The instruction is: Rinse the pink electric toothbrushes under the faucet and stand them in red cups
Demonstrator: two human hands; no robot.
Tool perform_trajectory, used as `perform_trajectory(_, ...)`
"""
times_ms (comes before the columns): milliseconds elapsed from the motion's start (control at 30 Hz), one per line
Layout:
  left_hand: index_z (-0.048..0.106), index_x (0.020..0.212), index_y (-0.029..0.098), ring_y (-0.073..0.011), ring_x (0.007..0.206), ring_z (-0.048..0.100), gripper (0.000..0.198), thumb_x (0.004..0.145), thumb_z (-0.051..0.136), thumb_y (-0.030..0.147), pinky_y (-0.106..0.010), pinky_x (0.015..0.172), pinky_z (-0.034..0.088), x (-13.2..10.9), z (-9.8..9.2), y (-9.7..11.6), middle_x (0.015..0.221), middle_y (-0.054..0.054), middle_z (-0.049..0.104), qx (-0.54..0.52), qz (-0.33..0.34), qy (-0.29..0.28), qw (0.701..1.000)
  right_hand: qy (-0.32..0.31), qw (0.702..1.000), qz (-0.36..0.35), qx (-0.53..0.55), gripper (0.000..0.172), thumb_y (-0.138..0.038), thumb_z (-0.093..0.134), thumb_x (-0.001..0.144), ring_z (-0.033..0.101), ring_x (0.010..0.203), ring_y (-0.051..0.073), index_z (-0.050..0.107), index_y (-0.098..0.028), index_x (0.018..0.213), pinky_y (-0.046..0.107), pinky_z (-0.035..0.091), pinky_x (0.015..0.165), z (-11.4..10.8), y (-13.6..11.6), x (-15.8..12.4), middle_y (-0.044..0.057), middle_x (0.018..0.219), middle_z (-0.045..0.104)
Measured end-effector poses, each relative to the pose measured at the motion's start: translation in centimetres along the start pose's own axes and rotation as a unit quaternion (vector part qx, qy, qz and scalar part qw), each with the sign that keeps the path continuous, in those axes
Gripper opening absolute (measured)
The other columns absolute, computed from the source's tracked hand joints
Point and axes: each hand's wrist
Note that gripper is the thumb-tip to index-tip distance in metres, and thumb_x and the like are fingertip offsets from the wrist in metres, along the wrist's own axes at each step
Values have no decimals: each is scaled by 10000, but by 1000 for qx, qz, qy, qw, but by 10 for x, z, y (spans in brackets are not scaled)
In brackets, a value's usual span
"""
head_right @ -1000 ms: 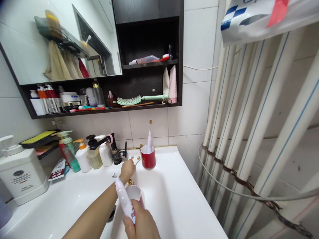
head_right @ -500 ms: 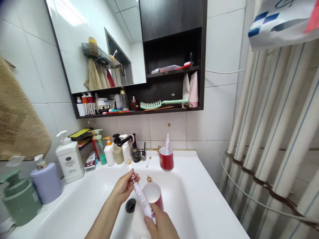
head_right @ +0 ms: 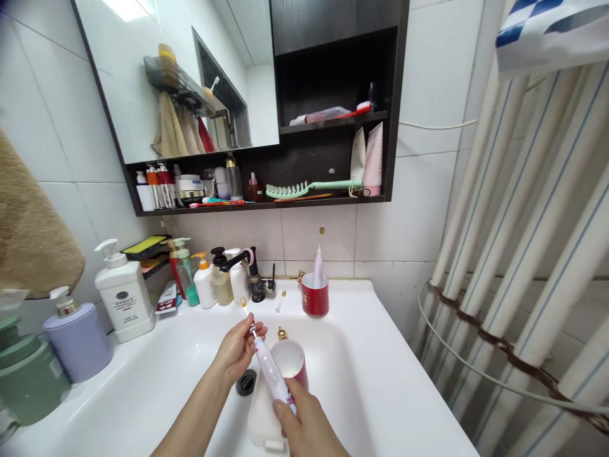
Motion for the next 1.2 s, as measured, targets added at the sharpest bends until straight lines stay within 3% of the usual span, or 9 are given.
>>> perform_trajectory(433, 436, 603, 141, -95, 478, 539, 131, 639, 520, 234, -200, 492, 406, -7, 9, -6, 507, 0, 549, 19, 40, -42, 998, 21, 999, 5, 31, 261, -298, 351, 699, 361, 410, 64, 420, -141, 897, 170, 290, 363, 2, 5, 2, -41, 526, 381)
perform_trajectory(600, 435, 607, 141, -100, 480, 537, 151, 613, 540, 249, -206, 495, 399, -11, 10, -8, 515, -4, 557, 32, 43, -59, 997, -6, 997, 23, 67, 298, -340, 324, 706, 306, 341, 55, 406, -141, 912, 183, 276, 347, 0, 0, 1, -65, 480, 346)
perform_trajectory(700, 435, 604, 140, -99, 473, 534, 155, 616, 534, 258, -211, 501, 397, -12, 10, -8, 515, -5, 556, 29, 48, -67, 996, 20, 997, 9, 68, 293, -358, 381, 675, 330, 366, 58, 422, -146, 873, 180, 279, 353, 0, 1, 1, -58, 497, 364)
perform_trajectory(900, 434, 589, 143, -97, 482, 531, 149, 614, 538, 247, -222, 534, 399, -12, 10, -9, 496, 6, 539, 2, 28, -78, 997, -72, 977, 48, 195, 320, -459, 316, 688, 287, 263, 22, 367, -158, 784, 155, 202, 282, 3, 3, 3, -84, 443, 366)
perform_trajectory(1067, 434, 586, 143, -98, 484, 521, 154, 613, 536, 256, -234, 538, 398, -12, 11, -11, 499, 7, 529, -3, 31, -93, 995, -53, 978, 51, 196, 370, -475, 388, 646, 282, 249, 19, 361, -158, 836, 150, 192, 270, 1, 1, 1, -96, 426, 362)
perform_trajectory(1200, 436, 591, 144, -99, 496, 522, 163, 596, 552, 258, -238, 557, 397, -13, 13, -10, 499, 8, 527, -19, 32, -105, 994, -73, 963, 58, 251, 382, -494, 363, 653, 302, 257, 16, 364, -161, 841, 149, 199, 281, 1, -1, 0, -82, 458, 390)
Point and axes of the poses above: each hand's wrist, its own x-axis towards the middle knuckle, its own z-axis out of the palm, y = z × x
